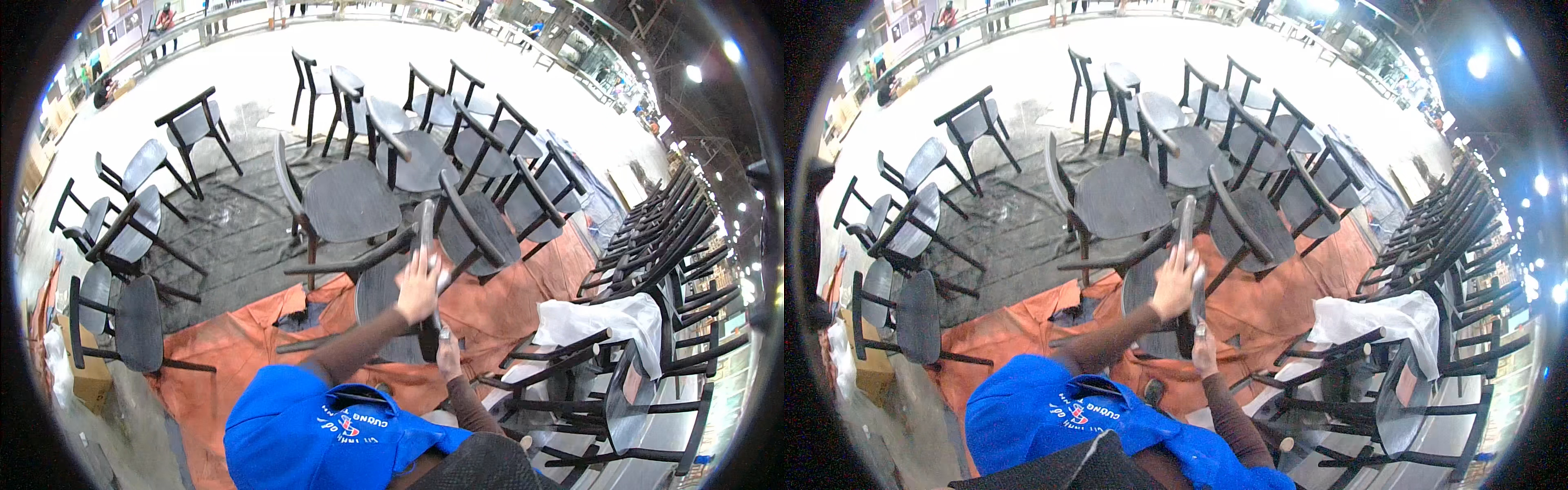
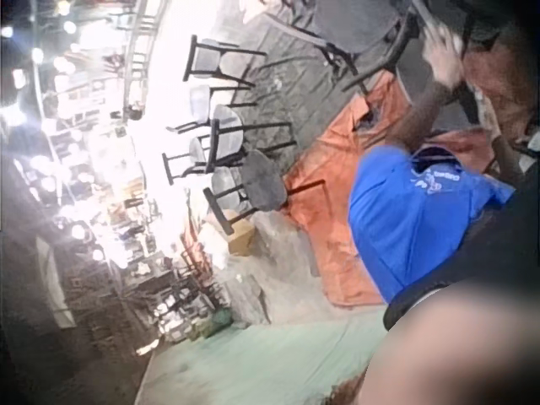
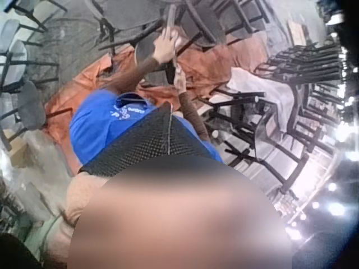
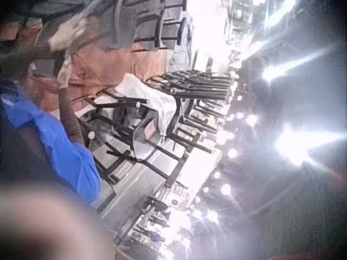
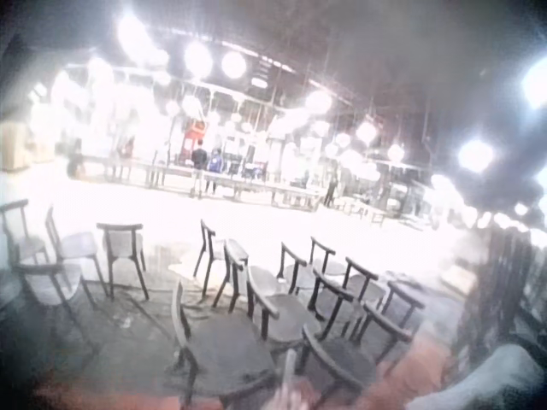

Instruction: The person walks to a row of black chairs and wipes the armrests and seats with a white cloth. The person handles each chair one at a time, wiping different parts of the chair before moving to the next.

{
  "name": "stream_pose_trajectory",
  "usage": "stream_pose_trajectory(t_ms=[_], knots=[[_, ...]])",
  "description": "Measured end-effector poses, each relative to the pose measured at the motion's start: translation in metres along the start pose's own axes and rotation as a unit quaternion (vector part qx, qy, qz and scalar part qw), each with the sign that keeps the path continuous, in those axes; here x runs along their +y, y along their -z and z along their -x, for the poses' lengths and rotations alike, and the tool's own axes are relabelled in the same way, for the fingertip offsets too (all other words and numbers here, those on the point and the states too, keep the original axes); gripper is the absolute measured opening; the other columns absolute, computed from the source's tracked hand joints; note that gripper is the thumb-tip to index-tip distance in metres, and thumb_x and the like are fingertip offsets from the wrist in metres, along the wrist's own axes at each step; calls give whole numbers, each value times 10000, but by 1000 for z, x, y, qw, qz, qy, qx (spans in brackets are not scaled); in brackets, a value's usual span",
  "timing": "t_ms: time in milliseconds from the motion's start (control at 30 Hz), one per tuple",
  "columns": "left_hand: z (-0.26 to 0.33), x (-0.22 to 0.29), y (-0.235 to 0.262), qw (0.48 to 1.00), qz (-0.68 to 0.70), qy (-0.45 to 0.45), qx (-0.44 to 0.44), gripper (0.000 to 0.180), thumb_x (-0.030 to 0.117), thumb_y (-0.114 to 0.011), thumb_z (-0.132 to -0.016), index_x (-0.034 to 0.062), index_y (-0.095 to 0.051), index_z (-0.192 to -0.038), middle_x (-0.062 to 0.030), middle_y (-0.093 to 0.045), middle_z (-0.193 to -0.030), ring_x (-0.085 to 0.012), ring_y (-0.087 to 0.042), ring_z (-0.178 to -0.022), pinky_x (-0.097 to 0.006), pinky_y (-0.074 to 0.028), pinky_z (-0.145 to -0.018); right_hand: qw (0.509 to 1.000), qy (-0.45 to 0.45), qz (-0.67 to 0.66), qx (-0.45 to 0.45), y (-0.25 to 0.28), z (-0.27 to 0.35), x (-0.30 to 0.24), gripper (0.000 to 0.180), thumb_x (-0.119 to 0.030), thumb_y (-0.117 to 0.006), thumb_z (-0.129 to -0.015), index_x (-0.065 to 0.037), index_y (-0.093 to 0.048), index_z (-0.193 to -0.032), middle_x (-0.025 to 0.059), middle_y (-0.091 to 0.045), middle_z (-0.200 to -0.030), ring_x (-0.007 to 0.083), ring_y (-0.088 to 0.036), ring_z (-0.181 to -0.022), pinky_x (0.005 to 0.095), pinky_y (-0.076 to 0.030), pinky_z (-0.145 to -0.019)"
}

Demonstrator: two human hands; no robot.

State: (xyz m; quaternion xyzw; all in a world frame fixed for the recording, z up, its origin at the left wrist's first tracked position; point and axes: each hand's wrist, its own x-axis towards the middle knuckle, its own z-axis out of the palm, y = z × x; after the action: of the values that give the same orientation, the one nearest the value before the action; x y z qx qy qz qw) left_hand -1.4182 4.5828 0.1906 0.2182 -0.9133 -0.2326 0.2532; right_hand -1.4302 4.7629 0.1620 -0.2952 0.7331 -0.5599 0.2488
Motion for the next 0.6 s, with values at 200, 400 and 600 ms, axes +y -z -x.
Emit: stream_pose_trajectory(t_ms=[200, 400, 600], knots=[[22, 19, 5, 998, -29, -52, 37, 566, 125, -579, -710, 13, -473, -1255, -301, -210, -1423, -464, -220, -1320, -556, -235, -1043, 1000, -13, -13, 13, -3, 0, 3, 469, -306, -335, -993, 68, -475, -1238, 141, -567, -1159, 212, -512, -1080, 299, -373, -949], [-159, -67, -18, 982, -109, 59, -143, 511, 293, -390, -886, 69, -387, -1345, -231, -177, -1472, -375, -181, -1364, -516, -171, -1087, 998, 0, -51, 42, -9, 1, 2, 456, -312, -371, -986, 60, -496, -1218, 141, -592, -1098, 180, -519, -1024, 284, -384, -915], [-67, -26, -7, 998, -25, -44, 34, 596, 203, -541, -790, 43, -400, -1346, -287, -211, -1425, -438, -225, -1323, -519, -187, -1075, 991, 48, 81, 93, -1, 3, 0, 444, -303, -369, -980, 65, -533, -1166, 145, -634, -979, 191, -560, -919, 327, -435, -840]])
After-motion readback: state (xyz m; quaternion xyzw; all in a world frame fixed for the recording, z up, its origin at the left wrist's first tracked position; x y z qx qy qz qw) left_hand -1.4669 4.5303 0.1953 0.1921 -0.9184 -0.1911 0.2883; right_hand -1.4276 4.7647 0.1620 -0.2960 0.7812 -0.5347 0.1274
